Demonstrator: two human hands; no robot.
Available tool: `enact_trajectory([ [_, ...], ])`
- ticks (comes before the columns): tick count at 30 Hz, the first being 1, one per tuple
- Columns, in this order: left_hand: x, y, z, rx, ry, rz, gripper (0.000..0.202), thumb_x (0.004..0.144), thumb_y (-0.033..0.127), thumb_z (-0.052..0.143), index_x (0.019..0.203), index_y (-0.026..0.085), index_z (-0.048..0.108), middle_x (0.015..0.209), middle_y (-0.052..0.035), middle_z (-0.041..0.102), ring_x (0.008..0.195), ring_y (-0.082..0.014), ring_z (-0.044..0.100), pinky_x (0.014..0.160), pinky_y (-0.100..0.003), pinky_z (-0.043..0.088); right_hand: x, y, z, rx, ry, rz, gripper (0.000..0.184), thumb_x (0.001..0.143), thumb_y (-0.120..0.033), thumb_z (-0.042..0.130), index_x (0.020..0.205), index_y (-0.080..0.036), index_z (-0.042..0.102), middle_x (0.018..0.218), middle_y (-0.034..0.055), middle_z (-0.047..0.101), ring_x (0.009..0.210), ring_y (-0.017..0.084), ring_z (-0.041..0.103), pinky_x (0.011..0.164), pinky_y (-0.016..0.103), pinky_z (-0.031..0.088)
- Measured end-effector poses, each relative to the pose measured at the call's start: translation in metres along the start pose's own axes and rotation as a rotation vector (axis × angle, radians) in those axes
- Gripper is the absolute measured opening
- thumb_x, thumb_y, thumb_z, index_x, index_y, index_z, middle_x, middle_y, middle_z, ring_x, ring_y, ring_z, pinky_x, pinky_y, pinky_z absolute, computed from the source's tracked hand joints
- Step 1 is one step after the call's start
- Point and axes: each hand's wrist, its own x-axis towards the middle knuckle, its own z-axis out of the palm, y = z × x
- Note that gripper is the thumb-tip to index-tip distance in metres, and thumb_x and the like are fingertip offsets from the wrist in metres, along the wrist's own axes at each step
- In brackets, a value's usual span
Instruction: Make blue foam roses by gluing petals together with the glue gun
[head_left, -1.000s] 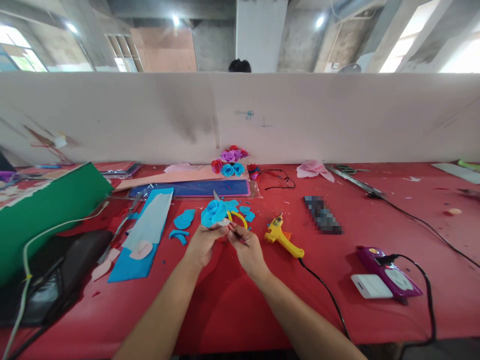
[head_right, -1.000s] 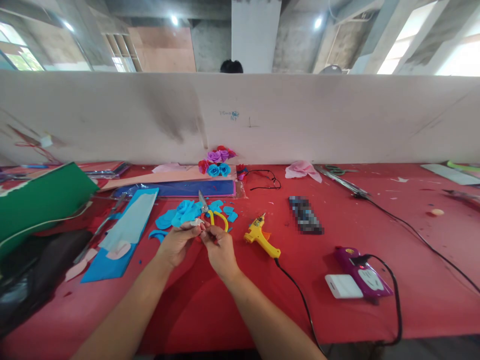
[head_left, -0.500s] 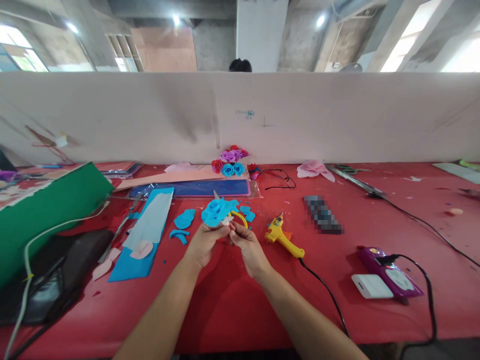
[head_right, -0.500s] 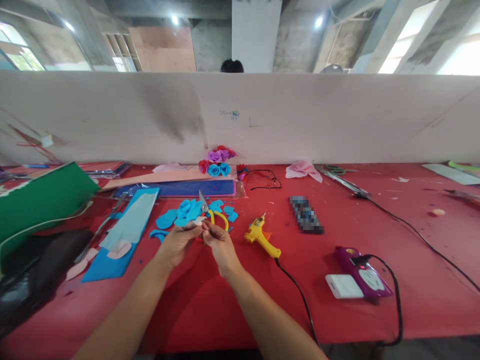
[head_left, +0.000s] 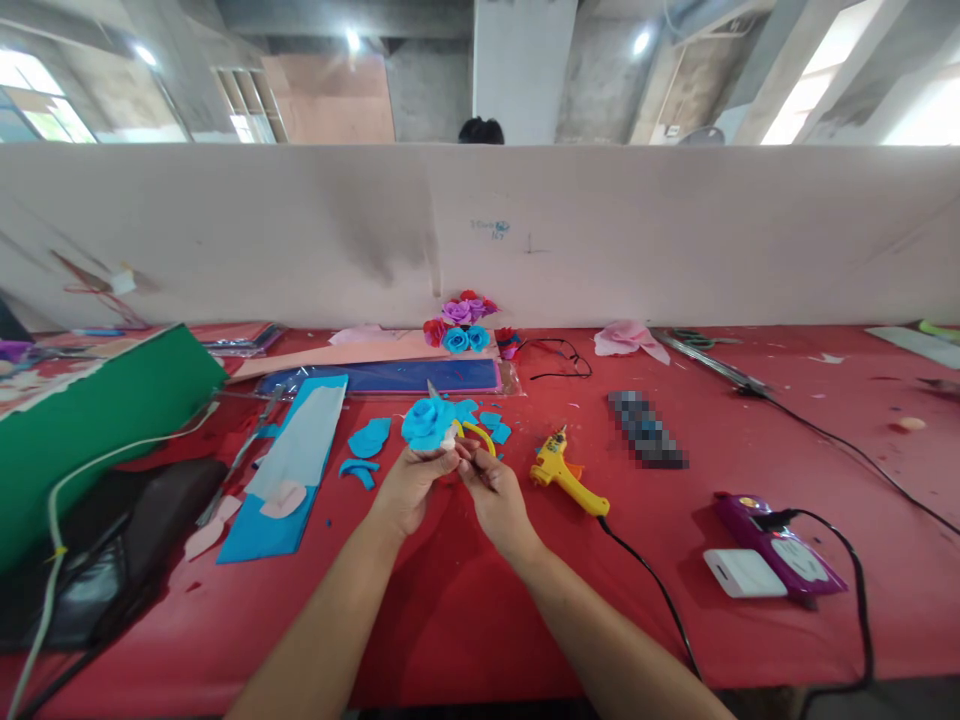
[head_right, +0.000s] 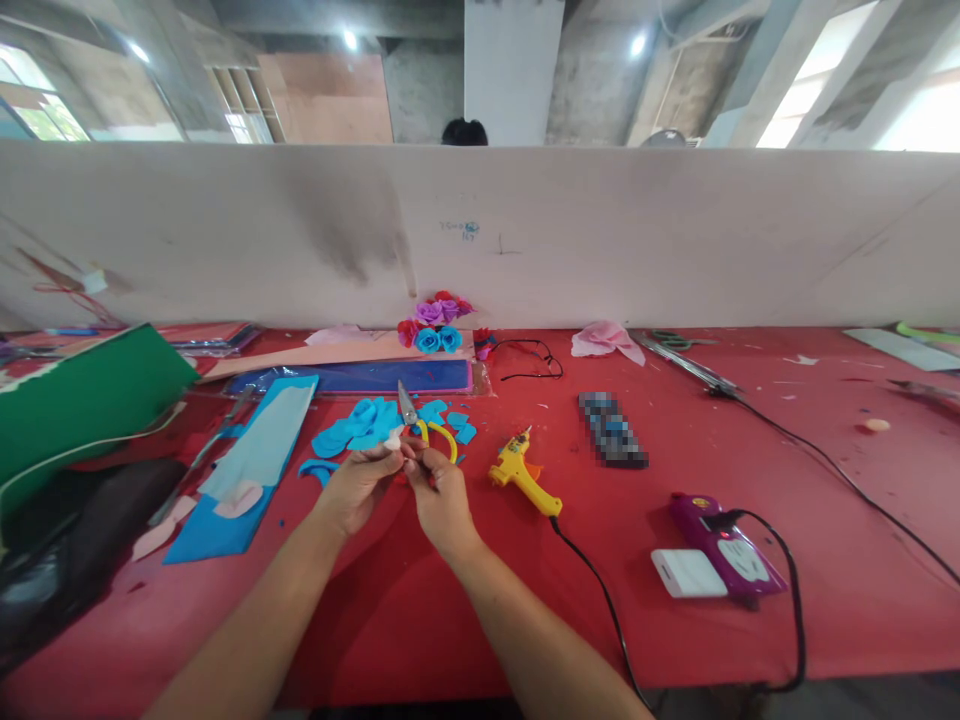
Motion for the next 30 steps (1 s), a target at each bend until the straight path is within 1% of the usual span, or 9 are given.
enact_trajectory([
  [5, 0.001, -0.002, 0.001, -0.009, 0.098, 0.039, 0.017, 0.052, 0.022, 0.081, 0.064, 0.015, 0.072, 0.072, -0.0045, 0.07, 0.079, -0.0177, 0.063, 0.078, -0.029, 0.046, 0.001, 0.006, 0.002, 0.133, -0.053, 0.037, 0.03, 0.081, -0.04, 0.058, 0.107, -0.027, 0.066, 0.107, 0.0041, 0.066, 0.103, 0.021, 0.058, 0.098, 0.04, 0.041],
  [8, 0.002, -0.003, 0.001, 0.009, 0.057, 0.031, 0.016, 0.056, 0.023, 0.079, 0.068, 0.015, 0.073, 0.075, -0.0057, 0.071, 0.076, -0.017, 0.063, 0.075, -0.028, 0.047, 0.002, 0.003, 0.002, 0.166, -0.043, 0.063, 0.03, 0.08, -0.042, 0.059, 0.104, -0.028, 0.067, 0.103, 0.0034, 0.067, 0.103, 0.021, 0.058, 0.099, 0.039, 0.04],
  [11, 0.001, -0.002, 0.0, 0.007, 0.008, 0.004, 0.016, 0.06, 0.025, 0.077, 0.072, 0.015, 0.073, 0.073, -0.0054, 0.071, 0.069, -0.0148, 0.062, 0.07, -0.027, 0.047, 0.001, -0.003, 0.001, 0.226, -0.048, 0.106, 0.028, 0.079, -0.045, 0.059, 0.098, -0.026, 0.069, 0.092, 0.0027, 0.067, 0.094, 0.02, 0.06, 0.095, 0.038, 0.043],
  [14, 0.002, -0.002, 0.001, -0.035, 0.03, 0.009, 0.014, 0.058, 0.024, 0.078, 0.068, 0.015, 0.073, 0.067, -0.0035, 0.07, 0.064, -0.0129, 0.06, 0.066, -0.025, 0.046, 0.0, -0.005, 0.002, 0.272, -0.062, 0.134, 0.029, 0.08, -0.045, 0.059, 0.099, -0.025, 0.068, 0.089, 0.002, 0.067, 0.088, 0.018, 0.06, 0.09, 0.036, 0.046],
  [17, 0.002, -0.002, 0.002, -0.062, 0.056, 0.041, 0.014, 0.056, 0.025, 0.079, 0.062, 0.015, 0.071, 0.068, -0.0039, 0.07, 0.069, -0.0143, 0.061, 0.068, -0.025, 0.046, 0.0, -0.004, 0.002, 0.213, -0.011, 0.09, 0.028, 0.078, -0.042, 0.062, 0.1, -0.025, 0.066, 0.093, 0.0024, 0.066, 0.094, 0.019, 0.059, 0.089, 0.034, 0.046],
  [20, 0.003, -0.004, 0.004, -0.052, 0.082, 0.057, 0.015, 0.054, 0.025, 0.08, 0.061, 0.015, 0.071, 0.071, -0.0048, 0.07, 0.074, -0.0166, 0.062, 0.071, -0.026, 0.047, -0.001, -0.004, 0.0, 0.064, 0.025, 0.03, 0.022, 0.079, -0.039, 0.061, 0.094, -0.023, 0.067, 0.086, 0.0032, 0.067, 0.093, 0.021, 0.059, 0.086, 0.034, 0.046],
  [23, 0.002, -0.006, 0.006, -0.03, 0.096, 0.066, 0.016, 0.054, 0.025, 0.08, 0.062, 0.015, 0.071, 0.075, -0.0063, 0.071, 0.079, -0.0191, 0.063, 0.074, -0.028, 0.047, -0.001, -0.005, -0.001, -0.004, 0.031, 0.006, 0.023, 0.081, -0.037, 0.059, 0.096, -0.023, 0.068, 0.085, 0.0035, 0.067, 0.092, 0.021, 0.059, 0.086, 0.034, 0.046],
  [27, -0.001, -0.003, 0.007, -0.032, 0.029, 0.029, 0.016, 0.058, 0.027, 0.078, 0.066, 0.014, 0.071, 0.076, -0.0073, 0.07, 0.079, -0.0192, 0.063, 0.073, -0.028, 0.047, 0.0, -0.003, -0.001, 0.07, 0.016, 0.022, 0.028, 0.08, -0.039, 0.059, 0.102, -0.024, 0.067, 0.089, 0.0037, 0.067, 0.094, 0.021, 0.059, 0.087, 0.035, 0.046],
  [30, -0.002, 0.001, 0.005, -0.044, -0.022, -0.025, 0.017, 0.059, 0.026, 0.078, 0.07, 0.013, 0.072, 0.073, -0.0067, 0.07, 0.068, -0.0158, 0.062, 0.062, -0.026, 0.046, 0.0, -0.001, 0.001, 0.146, -0.04, 0.081, 0.03, 0.081, -0.045, 0.057, 0.099, -0.024, 0.068, 0.079, 0.0026, 0.064, 0.078, 0.018, 0.058, 0.078, 0.033, 0.048],
])
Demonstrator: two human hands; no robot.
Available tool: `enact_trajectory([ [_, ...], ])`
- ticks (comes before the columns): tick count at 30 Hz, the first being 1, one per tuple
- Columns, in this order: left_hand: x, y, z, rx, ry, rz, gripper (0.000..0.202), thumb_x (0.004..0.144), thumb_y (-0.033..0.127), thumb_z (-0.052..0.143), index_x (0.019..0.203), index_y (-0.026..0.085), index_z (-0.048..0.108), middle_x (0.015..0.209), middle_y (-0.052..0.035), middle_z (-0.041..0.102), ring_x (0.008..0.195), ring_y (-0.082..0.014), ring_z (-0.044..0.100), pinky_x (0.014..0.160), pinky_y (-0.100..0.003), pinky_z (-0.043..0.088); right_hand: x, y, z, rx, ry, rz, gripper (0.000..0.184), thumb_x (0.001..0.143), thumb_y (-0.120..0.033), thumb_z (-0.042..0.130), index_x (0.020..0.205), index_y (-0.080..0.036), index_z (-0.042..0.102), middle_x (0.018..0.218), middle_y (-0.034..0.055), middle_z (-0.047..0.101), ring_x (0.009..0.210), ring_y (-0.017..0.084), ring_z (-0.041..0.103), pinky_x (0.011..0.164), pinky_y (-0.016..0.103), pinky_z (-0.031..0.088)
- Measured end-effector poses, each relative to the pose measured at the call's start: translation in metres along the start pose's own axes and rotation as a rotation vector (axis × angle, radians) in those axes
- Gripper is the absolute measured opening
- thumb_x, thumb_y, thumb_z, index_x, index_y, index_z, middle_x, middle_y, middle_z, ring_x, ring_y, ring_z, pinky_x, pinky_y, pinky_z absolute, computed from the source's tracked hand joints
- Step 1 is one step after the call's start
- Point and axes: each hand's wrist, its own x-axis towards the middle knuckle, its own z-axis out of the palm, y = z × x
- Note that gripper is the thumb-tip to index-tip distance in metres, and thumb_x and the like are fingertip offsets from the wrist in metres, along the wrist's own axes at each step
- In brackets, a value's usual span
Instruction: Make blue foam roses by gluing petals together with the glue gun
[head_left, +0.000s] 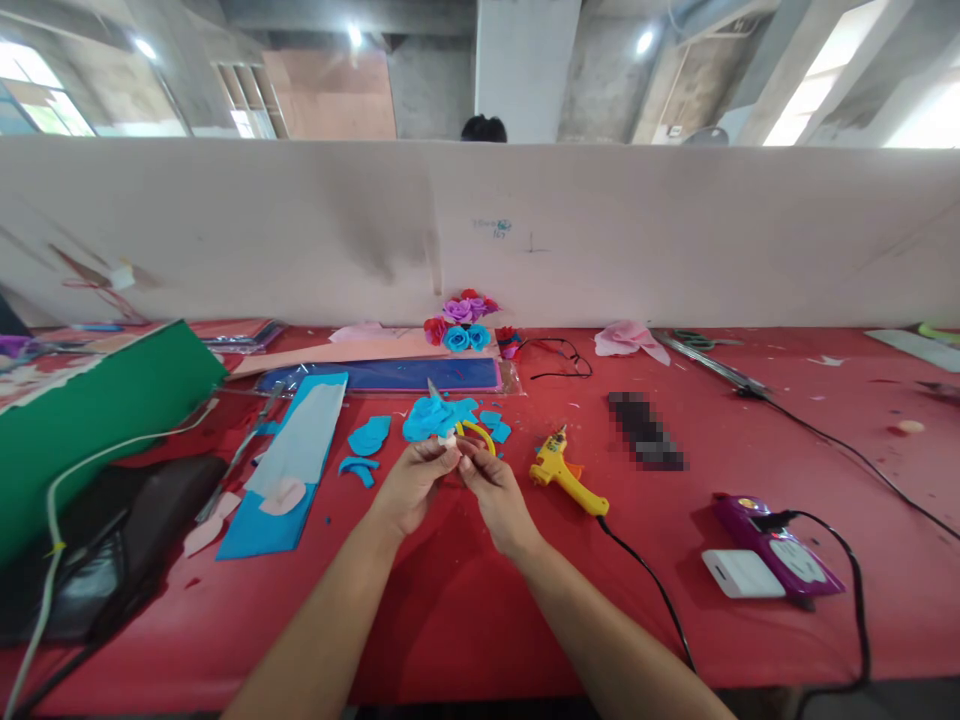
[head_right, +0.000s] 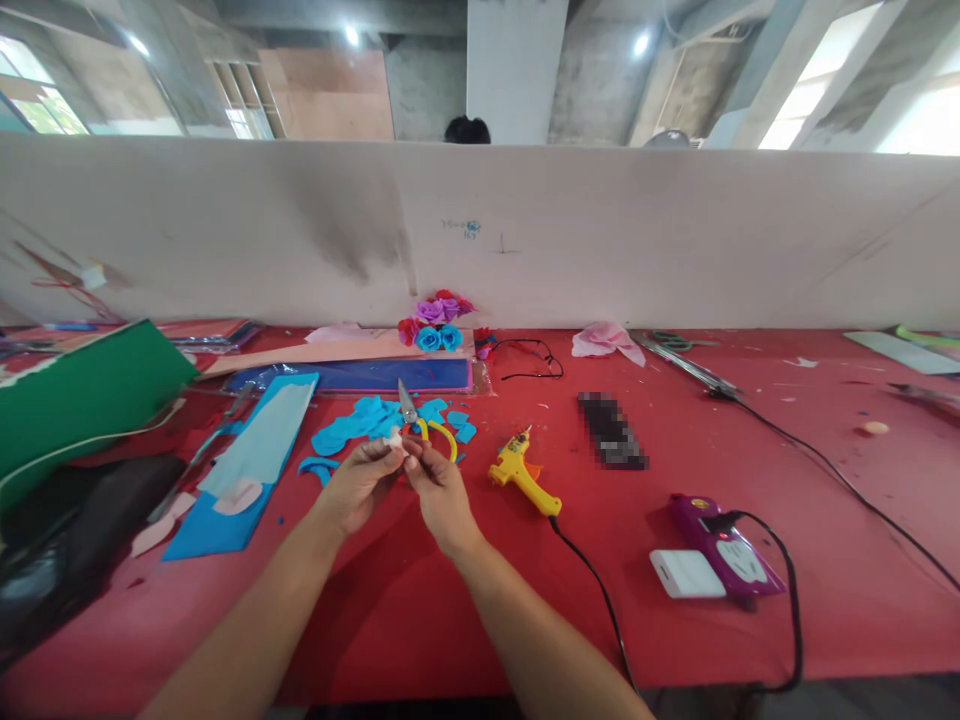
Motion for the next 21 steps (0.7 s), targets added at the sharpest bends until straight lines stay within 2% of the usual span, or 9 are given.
enact_trajectory([
  [2, 0.0002, 0.0009, -0.0013, -0.012, -0.021, -0.016, 0.018, 0.059, 0.027, 0.078, 0.069, 0.014, 0.072, 0.069, -0.0055, 0.069, 0.058, -0.0134, 0.058, 0.054, -0.025, 0.044, -0.0002, -0.0003, 0.0009, 0.023, -0.034, 0.037, 0.03, 0.082, -0.047, 0.055, 0.093, -0.023, 0.069, 0.067, 0.0003, 0.059, 0.065, 0.014, 0.054, 0.07, 0.03, 0.048],
  [4, 0.0012, 0.0003, -0.0022, -0.031, -0.009, -0.006, 0.018, 0.057, 0.029, 0.079, 0.066, 0.014, 0.071, 0.065, -0.0042, 0.067, 0.055, -0.0128, 0.057, 0.053, -0.025, 0.043, -0.0008, -0.0015, 0.0015, 0.034, -0.047, 0.031, 0.028, 0.082, -0.045, 0.055, 0.094, -0.022, 0.068, 0.065, -0.0008, 0.057, 0.065, 0.014, 0.053, 0.07, 0.029, 0.048],
  [8, 0.0026, -0.0012, -0.0014, -0.034, 0.04, 0.058, 0.016, 0.056, 0.027, 0.079, 0.06, 0.014, 0.069, 0.07, -0.0051, 0.069, 0.071, -0.0166, 0.062, 0.065, -0.026, 0.046, -0.0018, -0.0023, 0.0011, -0.039, -0.002, -0.052, 0.024, 0.081, -0.039, 0.06, 0.099, -0.025, 0.066, 0.084, 0.0014, 0.064, 0.085, 0.017, 0.058, 0.081, 0.031, 0.046],
  [12, 0.0002, 0.0008, 0.0004, 0.015, 0.005, 0.035, 0.015, 0.059, 0.027, 0.077, 0.064, 0.014, 0.07, 0.079, -0.007, 0.07, 0.078, -0.0187, 0.063, 0.069, -0.028, 0.045, -0.0012, -0.0002, -0.0002, -0.121, 0.026, -0.066, 0.027, 0.081, -0.041, 0.058, 0.1, -0.025, 0.068, 0.087, 0.0025, 0.067, 0.087, 0.02, 0.059, 0.082, 0.033, 0.047],
  [16, -0.0017, 0.0018, 0.0, 0.031, -0.017, 0.002, 0.016, 0.061, 0.029, 0.077, 0.069, 0.015, 0.071, 0.085, -0.0076, 0.071, 0.084, -0.0205, 0.063, 0.074, -0.03, 0.047, -0.0005, 0.0015, -0.0009, -0.069, -0.023, -0.049, 0.031, 0.084, -0.044, 0.054, 0.107, -0.027, 0.066, 0.095, 0.0026, 0.068, 0.092, 0.02, 0.06, 0.089, 0.036, 0.045],
  [21, 0.0003, -0.0024, -0.0019, 0.038, -0.016, 0.076, 0.015, 0.06, 0.027, 0.077, 0.065, 0.015, 0.07, 0.087, -0.0075, 0.071, 0.088, -0.0218, 0.063, 0.084, -0.033, 0.046, -0.0003, 0.0029, -0.0009, 0.028, -0.08, -0.039, 0.03, 0.084, -0.044, 0.055, 0.108, -0.03, 0.066, 0.101, 0.0021, 0.067, 0.097, 0.019, 0.059, 0.097, 0.038, 0.04],
])
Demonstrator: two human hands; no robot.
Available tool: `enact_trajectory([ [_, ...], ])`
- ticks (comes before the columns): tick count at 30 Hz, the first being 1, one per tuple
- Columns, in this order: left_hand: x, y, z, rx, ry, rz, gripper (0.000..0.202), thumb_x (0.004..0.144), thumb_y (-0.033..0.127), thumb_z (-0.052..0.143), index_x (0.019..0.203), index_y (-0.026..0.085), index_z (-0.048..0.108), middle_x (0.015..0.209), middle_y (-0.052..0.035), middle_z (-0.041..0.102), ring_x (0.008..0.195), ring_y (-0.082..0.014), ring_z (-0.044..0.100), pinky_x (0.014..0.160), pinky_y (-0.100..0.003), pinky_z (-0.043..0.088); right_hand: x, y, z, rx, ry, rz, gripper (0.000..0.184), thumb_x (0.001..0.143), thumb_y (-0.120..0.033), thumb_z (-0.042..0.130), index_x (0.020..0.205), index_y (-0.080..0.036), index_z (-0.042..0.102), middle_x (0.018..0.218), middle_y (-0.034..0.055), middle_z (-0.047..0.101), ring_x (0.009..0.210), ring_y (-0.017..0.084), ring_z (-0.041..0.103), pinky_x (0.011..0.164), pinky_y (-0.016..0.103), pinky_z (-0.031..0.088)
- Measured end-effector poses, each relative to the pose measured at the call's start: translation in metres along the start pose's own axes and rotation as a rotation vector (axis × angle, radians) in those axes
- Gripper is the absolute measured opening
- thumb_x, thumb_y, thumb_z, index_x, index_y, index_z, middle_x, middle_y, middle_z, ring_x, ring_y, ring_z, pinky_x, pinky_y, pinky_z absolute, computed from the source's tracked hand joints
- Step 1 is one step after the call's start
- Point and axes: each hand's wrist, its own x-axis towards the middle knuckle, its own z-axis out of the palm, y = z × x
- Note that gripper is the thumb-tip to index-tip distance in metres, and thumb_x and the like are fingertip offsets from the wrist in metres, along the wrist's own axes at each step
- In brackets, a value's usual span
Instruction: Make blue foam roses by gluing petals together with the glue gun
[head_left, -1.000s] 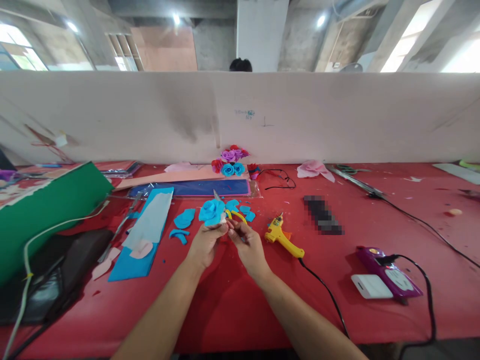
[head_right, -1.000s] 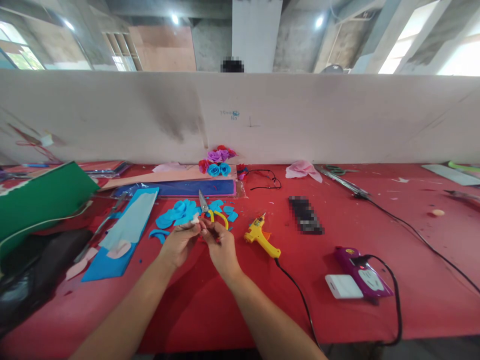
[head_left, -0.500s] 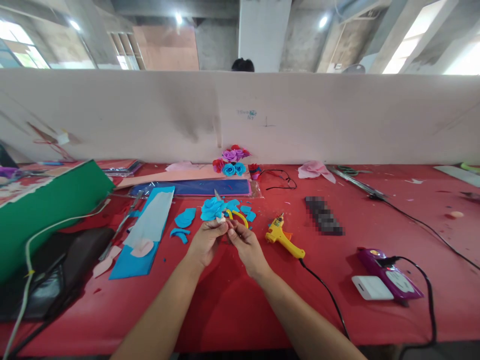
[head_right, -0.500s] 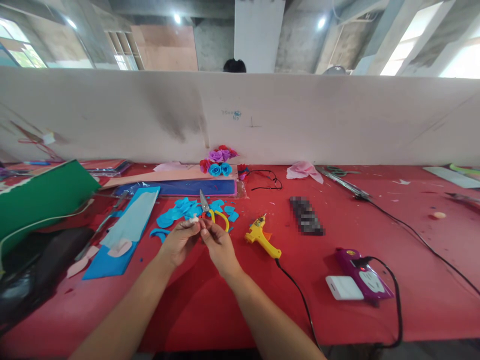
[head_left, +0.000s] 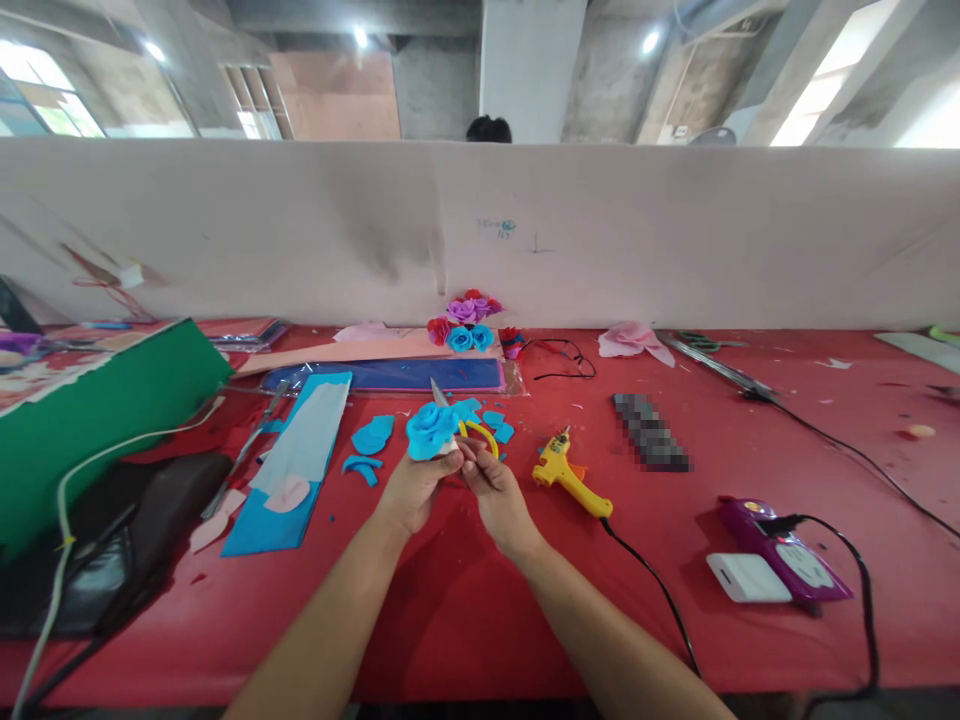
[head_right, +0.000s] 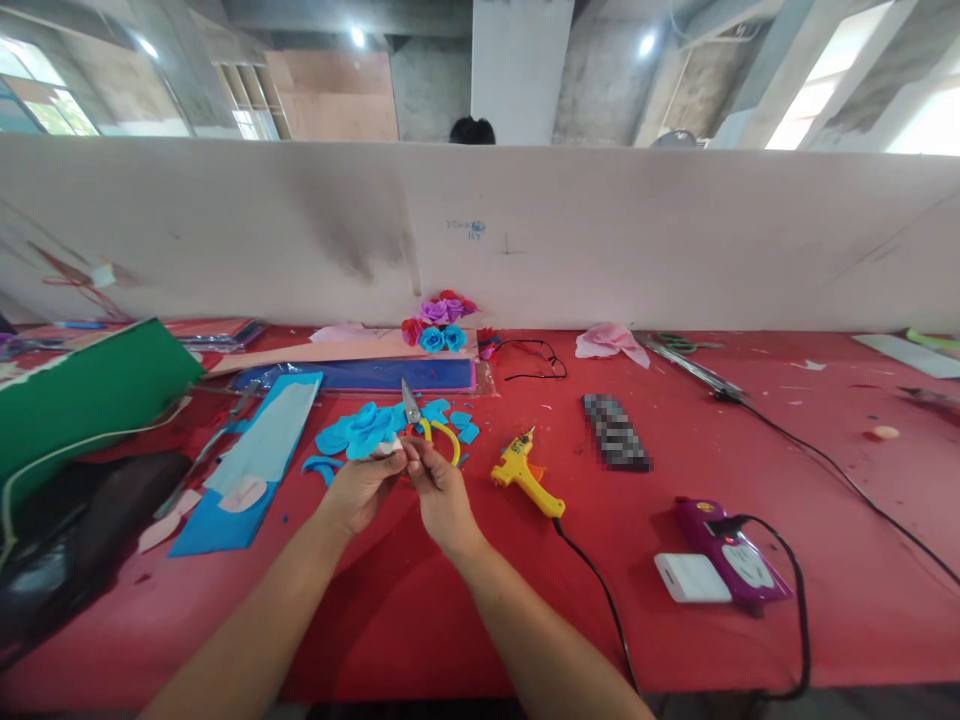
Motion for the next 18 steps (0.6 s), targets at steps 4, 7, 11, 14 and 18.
enact_trajectory([
  [4, -0.0017, 0.0014, 0.0022, 0.02, -0.018, 0.0, 0.014, 0.064, 0.027, 0.075, 0.071, 0.015, 0.072, 0.095, -0.0092, 0.07, 0.092, -0.0227, 0.062, 0.082, -0.033, 0.047, 0.0003, 0.0, 0.0013, 0.064, 0.021, 0.027, 0.027, 0.081, -0.046, 0.057, 0.1, -0.029, 0.068, 0.094, 0.0018, 0.066, 0.09, 0.018, 0.06, 0.093, 0.036, 0.043],
  [7, -0.0031, 0.0036, 0.0036, 0.024, -0.05, -0.031, 0.017, 0.067, 0.026, 0.072, 0.08, 0.015, 0.073, 0.101, -0.0103, 0.069, 0.086, -0.0203, 0.062, 0.07, -0.028, 0.048, 0.0003, -0.0012, 0.002, 0.05, 0.069, 0.057, 0.027, 0.08, -0.049, 0.057, 0.088, -0.026, 0.069, 0.076, 0.0008, 0.062, 0.074, 0.016, 0.056, 0.08, 0.032, 0.047],
  [11, -0.0008, 0.0012, 0.0024, -0.015, -0.035, -0.033, 0.015, 0.069, 0.028, 0.071, 0.075, 0.015, 0.073, 0.095, -0.0088, 0.07, 0.066, -0.0132, 0.06, 0.055, -0.024, 0.044, 0.0003, -0.0046, 0.0027, 0.022, 0.054, 0.071, 0.027, 0.082, -0.047, 0.056, 0.089, -0.024, 0.068, 0.062, -0.0018, 0.051, 0.061, 0.013, 0.048, 0.067, 0.028, 0.045],
  [14, 0.0014, -0.0013, 0.0015, -0.045, 0.035, 0.003, 0.012, 0.068, 0.027, 0.072, 0.068, 0.015, 0.072, 0.084, -0.0058, 0.071, 0.066, -0.0122, 0.06, 0.061, -0.023, 0.045, 0.0002, -0.0074, 0.0036, 0.046, 0.047, 0.056, 0.028, 0.081, -0.046, 0.058, 0.097, -0.025, 0.066, 0.077, 0.0014, 0.059, 0.075, 0.016, 0.054, 0.074, 0.029, 0.046],
  [18, 0.0012, -0.0003, 0.0029, -0.003, 0.003, 0.002, 0.019, 0.068, 0.028, 0.072, 0.082, 0.016, 0.073, 0.088, -0.0066, 0.071, 0.079, -0.0161, 0.062, 0.068, -0.025, 0.045, 0.0005, -0.0096, 0.0039, 0.045, 0.107, 0.047, 0.02, 0.08, -0.041, 0.06, 0.089, -0.024, 0.065, 0.076, 0.0007, 0.059, 0.073, 0.015, 0.052, 0.071, 0.027, 0.045],
])
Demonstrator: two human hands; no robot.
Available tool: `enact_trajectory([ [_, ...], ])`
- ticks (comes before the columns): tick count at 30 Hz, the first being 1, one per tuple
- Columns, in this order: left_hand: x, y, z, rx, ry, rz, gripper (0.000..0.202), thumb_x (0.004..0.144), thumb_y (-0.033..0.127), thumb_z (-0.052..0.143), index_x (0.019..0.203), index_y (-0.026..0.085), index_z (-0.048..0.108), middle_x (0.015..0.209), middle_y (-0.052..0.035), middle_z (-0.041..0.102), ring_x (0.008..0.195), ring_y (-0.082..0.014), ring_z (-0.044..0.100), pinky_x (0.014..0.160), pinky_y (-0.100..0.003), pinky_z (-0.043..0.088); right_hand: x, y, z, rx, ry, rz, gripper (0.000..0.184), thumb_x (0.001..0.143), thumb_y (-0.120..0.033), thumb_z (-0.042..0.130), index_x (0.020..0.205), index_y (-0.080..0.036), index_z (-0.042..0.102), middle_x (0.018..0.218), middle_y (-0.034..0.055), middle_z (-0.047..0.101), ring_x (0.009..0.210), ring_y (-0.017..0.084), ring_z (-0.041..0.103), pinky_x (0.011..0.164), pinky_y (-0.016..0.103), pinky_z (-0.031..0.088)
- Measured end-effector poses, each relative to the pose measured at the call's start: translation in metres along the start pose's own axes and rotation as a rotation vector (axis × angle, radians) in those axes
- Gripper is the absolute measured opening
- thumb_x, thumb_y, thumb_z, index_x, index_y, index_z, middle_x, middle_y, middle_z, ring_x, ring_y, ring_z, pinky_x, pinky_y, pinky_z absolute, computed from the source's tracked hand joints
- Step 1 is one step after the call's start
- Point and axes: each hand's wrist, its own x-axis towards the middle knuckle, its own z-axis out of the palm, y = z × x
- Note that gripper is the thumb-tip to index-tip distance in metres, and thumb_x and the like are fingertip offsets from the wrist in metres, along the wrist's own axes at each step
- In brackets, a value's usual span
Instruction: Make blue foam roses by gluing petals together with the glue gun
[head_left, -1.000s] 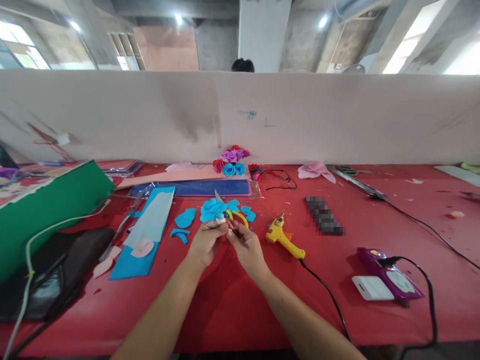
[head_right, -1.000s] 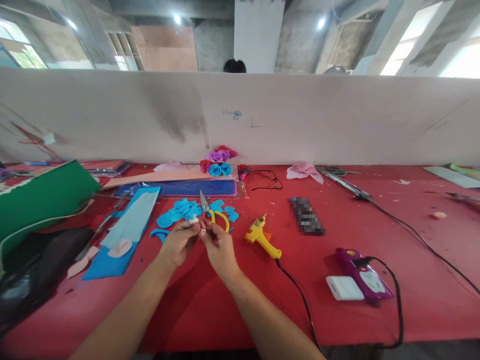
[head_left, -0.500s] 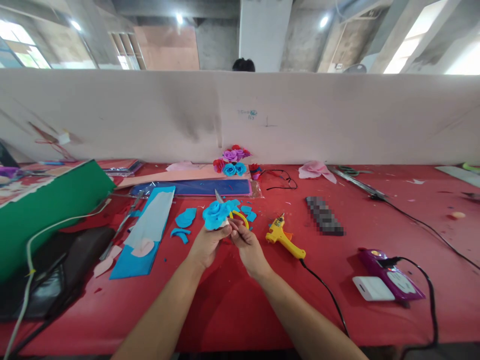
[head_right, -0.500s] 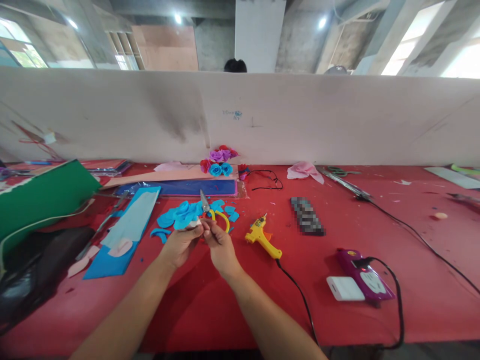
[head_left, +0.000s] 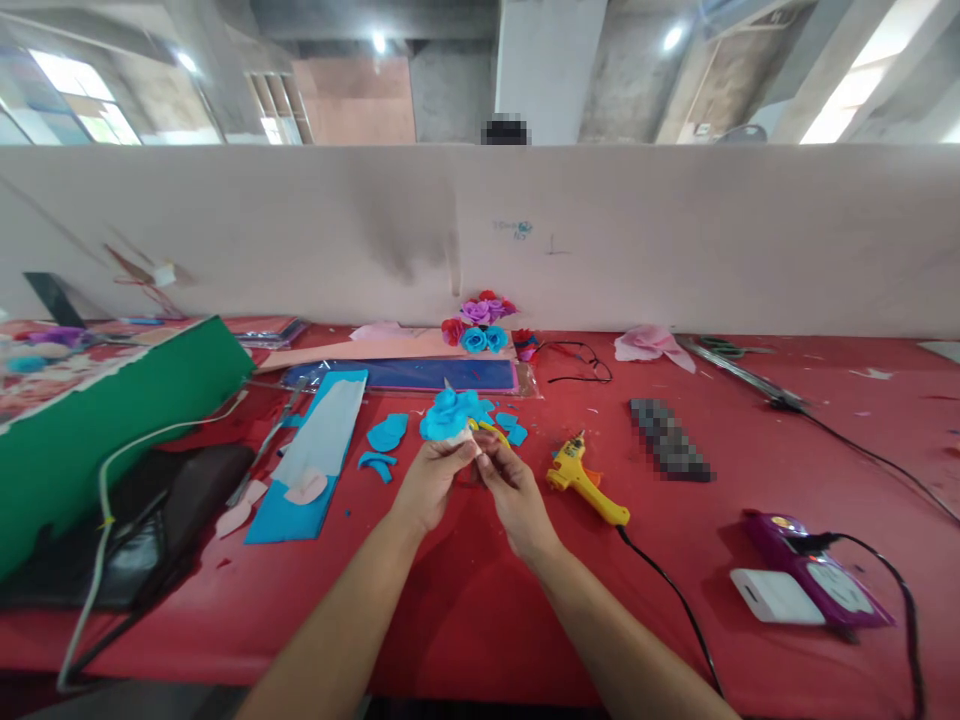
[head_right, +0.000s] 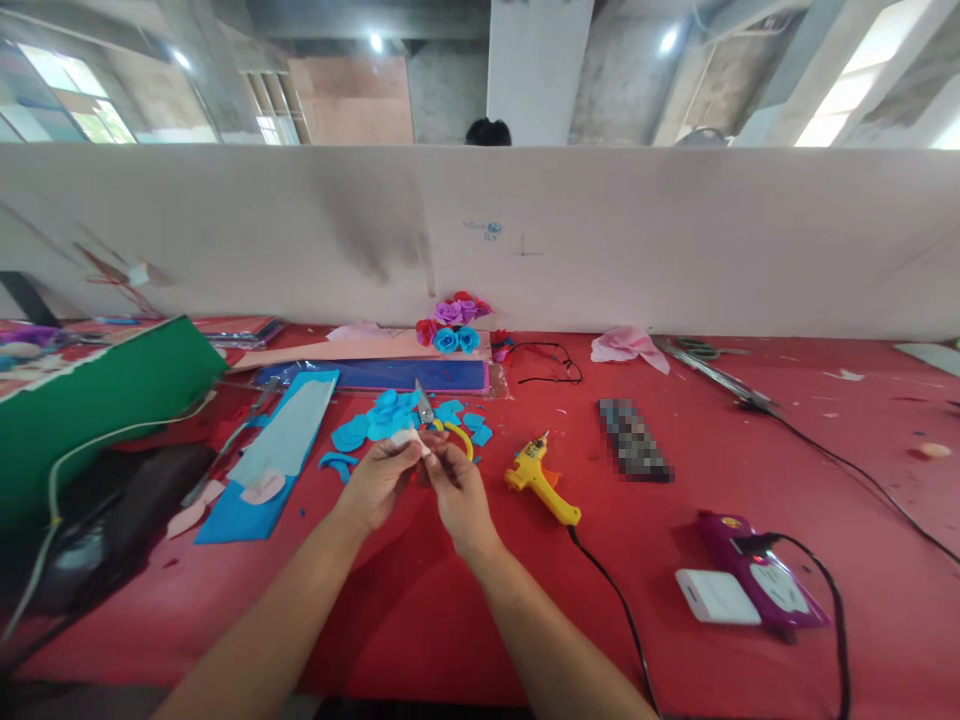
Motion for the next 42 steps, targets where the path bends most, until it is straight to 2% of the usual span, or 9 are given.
enact_trajectory([
  [4, -0.001, 0.001, 0.002, 0.128, -0.088, -0.016, 0.036, 0.064, 0.024, 0.075, 0.099, 0.017, 0.071, 0.094, -0.0059, 0.07, 0.084, -0.0163, 0.061, 0.076, -0.026, 0.045, 0.001, 0.0, 0.0, 0.069, 0.053, 0.025, 0.017, 0.078, -0.039, 0.062, 0.079, -0.023, 0.063, 0.072, -0.0012, 0.056, 0.064, 0.013, 0.046, 0.062, 0.024, 0.041],
  [8, -0.001, -0.001, 0.001, 0.236, -0.04, 0.041, 0.033, 0.067, 0.032, 0.072, 0.095, 0.015, 0.071, 0.083, -0.0045, 0.07, 0.072, -0.0161, 0.06, 0.068, -0.028, 0.047, 0.002, 0.0, -0.001, 0.111, 0.062, 0.048, 0.018, 0.075, -0.041, 0.064, 0.075, -0.023, 0.063, 0.067, -0.0025, 0.052, 0.057, 0.011, 0.041, 0.055, 0.023, 0.038],
  [14, -0.002, -0.001, 0.0, 0.498, 0.071, 0.235, 0.022, 0.071, 0.033, 0.067, 0.085, 0.016, 0.071, 0.086, -0.003, 0.071, 0.087, -0.02, 0.061, 0.081, -0.031, 0.046, 0.001, 0.001, -0.003, 0.106, 0.004, 0.058, 0.02, 0.079, -0.041, 0.061, 0.091, -0.025, 0.065, 0.087, 0.0019, 0.063, 0.072, 0.015, 0.055, 0.065, 0.027, 0.045],
  [19, -0.001, 0.003, 0.003, 0.352, 0.023, 0.175, 0.024, 0.077, 0.032, 0.061, 0.092, 0.016, 0.07, 0.092, -0.0048, 0.07, 0.087, -0.0189, 0.062, 0.083, -0.03, 0.046, 0.0, 0.002, -0.002, -0.013, 0.054, 0.043, 0.03, 0.077, -0.039, 0.064, 0.103, -0.027, 0.065, 0.101, 0.0038, 0.065, 0.087, 0.019, 0.06, 0.071, 0.03, 0.048],
  [23, -0.001, 0.004, 0.002, 0.219, 0.027, 0.086, 0.025, 0.078, 0.033, 0.06, 0.093, 0.015, 0.07, 0.087, -0.0047, 0.069, 0.074, -0.0149, 0.06, 0.07, -0.026, 0.046, 0.001, 0.004, -0.003, -0.114, 0.06, 0.037, 0.033, 0.077, -0.041, 0.063, 0.106, -0.024, 0.066, 0.099, 0.005, 0.067, 0.091, 0.021, 0.06, 0.077, 0.032, 0.047],
  [29, 0.001, -0.002, -0.001, 0.154, 0.002, 0.036, 0.027, 0.073, 0.034, 0.067, 0.09, 0.014, 0.072, 0.081, -0.0055, 0.069, 0.07, -0.0141, 0.059, 0.068, -0.026, 0.045, 0.003, 0.005, -0.006, -0.169, 0.08, 0.064, 0.028, 0.077, -0.041, 0.062, 0.096, -0.022, 0.07, 0.068, 0.0007, 0.061, 0.065, 0.017, 0.055, 0.062, 0.029, 0.044],
  [33, 0.001, -0.004, -0.002, 0.19, -0.01, 0.088, 0.023, 0.071, 0.032, 0.068, 0.085, 0.014, 0.073, 0.083, -0.0061, 0.07, 0.078, -0.0176, 0.062, 0.077, -0.029, 0.046, 0.002, 0.005, -0.005, -0.092, 0.074, 0.075, 0.031, 0.076, -0.04, 0.063, 0.101, -0.024, 0.069, 0.068, 0.0002, 0.06, 0.064, 0.016, 0.053, 0.06, 0.028, 0.044],
  [37, 0.001, -0.003, -0.001, 0.233, -0.001, 0.137, 0.023, 0.071, 0.032, 0.066, 0.084, 0.015, 0.073, 0.087, -0.007, 0.071, 0.076, -0.0193, 0.064, 0.071, -0.03, 0.048, 0.002, 0.008, -0.004, -0.085, 0.057, 0.066, 0.031, 0.077, -0.04, 0.063, 0.102, -0.025, 0.068, 0.079, 0.0024, 0.065, 0.071, 0.017, 0.057, 0.066, 0.03, 0.046],
  [42, 0.001, 0.003, -0.002, 0.484, 0.159, 0.26, 0.024, 0.075, 0.035, 0.062, 0.086, 0.017, 0.074, 0.086, -0.0044, 0.073, 0.086, -0.0218, 0.064, 0.079, -0.031, 0.047, 0.002, 0.013, -0.006, -0.123, 0.118, 0.04, 0.032, 0.074, -0.04, 0.065, 0.101, -0.023, 0.064, 0.092, 0.0041, 0.066, 0.077, 0.017, 0.059, 0.071, 0.03, 0.048],
])
